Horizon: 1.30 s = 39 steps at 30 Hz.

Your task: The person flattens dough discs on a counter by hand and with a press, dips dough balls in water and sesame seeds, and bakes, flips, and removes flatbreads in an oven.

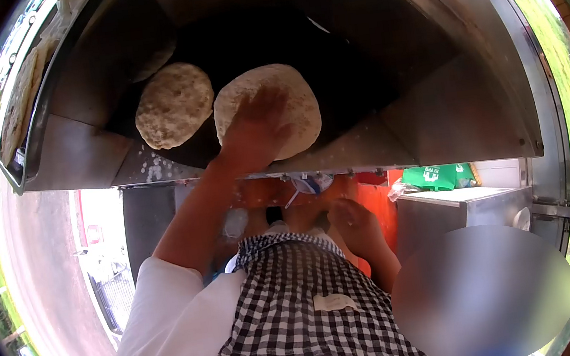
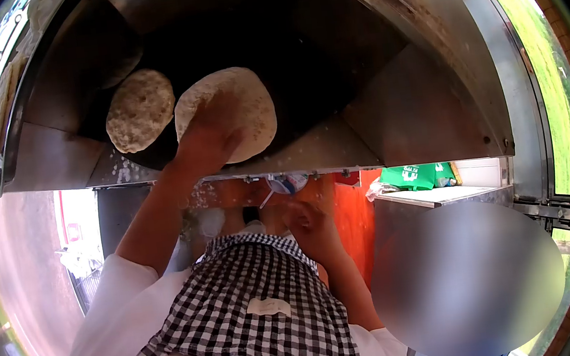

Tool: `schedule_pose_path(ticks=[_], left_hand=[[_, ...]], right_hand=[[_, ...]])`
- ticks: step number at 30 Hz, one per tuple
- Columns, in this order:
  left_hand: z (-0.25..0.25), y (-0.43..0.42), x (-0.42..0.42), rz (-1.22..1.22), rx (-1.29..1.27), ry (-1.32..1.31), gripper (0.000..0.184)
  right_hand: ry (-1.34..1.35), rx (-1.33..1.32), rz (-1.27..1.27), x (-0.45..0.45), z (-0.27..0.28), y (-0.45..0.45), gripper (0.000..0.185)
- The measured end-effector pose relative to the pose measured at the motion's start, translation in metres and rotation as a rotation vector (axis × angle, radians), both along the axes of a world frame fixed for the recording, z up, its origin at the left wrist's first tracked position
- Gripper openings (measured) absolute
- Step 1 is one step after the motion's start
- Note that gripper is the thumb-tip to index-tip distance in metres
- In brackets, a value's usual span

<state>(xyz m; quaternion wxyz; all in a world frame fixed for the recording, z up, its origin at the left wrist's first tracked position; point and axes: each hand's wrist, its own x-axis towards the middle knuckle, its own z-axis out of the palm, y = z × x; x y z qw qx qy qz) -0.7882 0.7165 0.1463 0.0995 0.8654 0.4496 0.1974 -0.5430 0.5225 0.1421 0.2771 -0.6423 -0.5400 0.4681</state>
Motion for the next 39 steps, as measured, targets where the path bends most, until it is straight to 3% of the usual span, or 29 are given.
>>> schedule_pose_path(ticks=[5, 8, 11, 18, 21, 27, 30, 35, 39], left_hand=[[-0.006, -0.002, 0.042, -0.046, 0.001, 0.131, 0.079], [0.025, 0.008, 0.048, -0.024, -0.075, 0.222, 0.082], [-0.008, 0.033, 0.032, 0.193, 0.008, 0.233, 0.086], [-0.009, 0.059, 0.014, 0.303, -0.096, 0.335, 0.087], [-0.013, 0.066, 0.016, 0.304, 0.003, 0.319, 0.083], [0.032, 0.016, 0.006, 0.082, -0.080, 0.080, 0.069], [0.028, -0.027, -0.002, 0.009, -0.138, 0.010, 0.069], [-0.001, -0.077, 0.004, -0.095, -0.020, 0.164, 0.077], [0.016, -0.077, 0.011, -0.071, 0.035, 0.156, 0.082]], right_hand=[[0.026, -0.015, 0.022, 0.009, -0.002, 0.006, 0.031], [0.047, -0.017, 0.010, 0.016, 0.005, 0.007, 0.031], [0.003, 0.039, 0.022, 0.028, -0.002, 0.002, 0.032], [-0.009, 0.020, -0.027, 0.037, -0.010, -0.010, 0.034], [-0.007, 0.073, -0.026, 0.035, -0.003, -0.010, 0.034], [-0.008, 0.062, -0.044, 0.043, -0.009, -0.018, 0.033], [0.048, -0.019, -0.086, 0.045, -0.011, -0.022, 0.033], [0.027, -0.023, -0.043, 0.040, -0.010, -0.019, 0.032], [-0.012, 0.004, 0.007, 0.030, -0.009, -0.009, 0.034]])
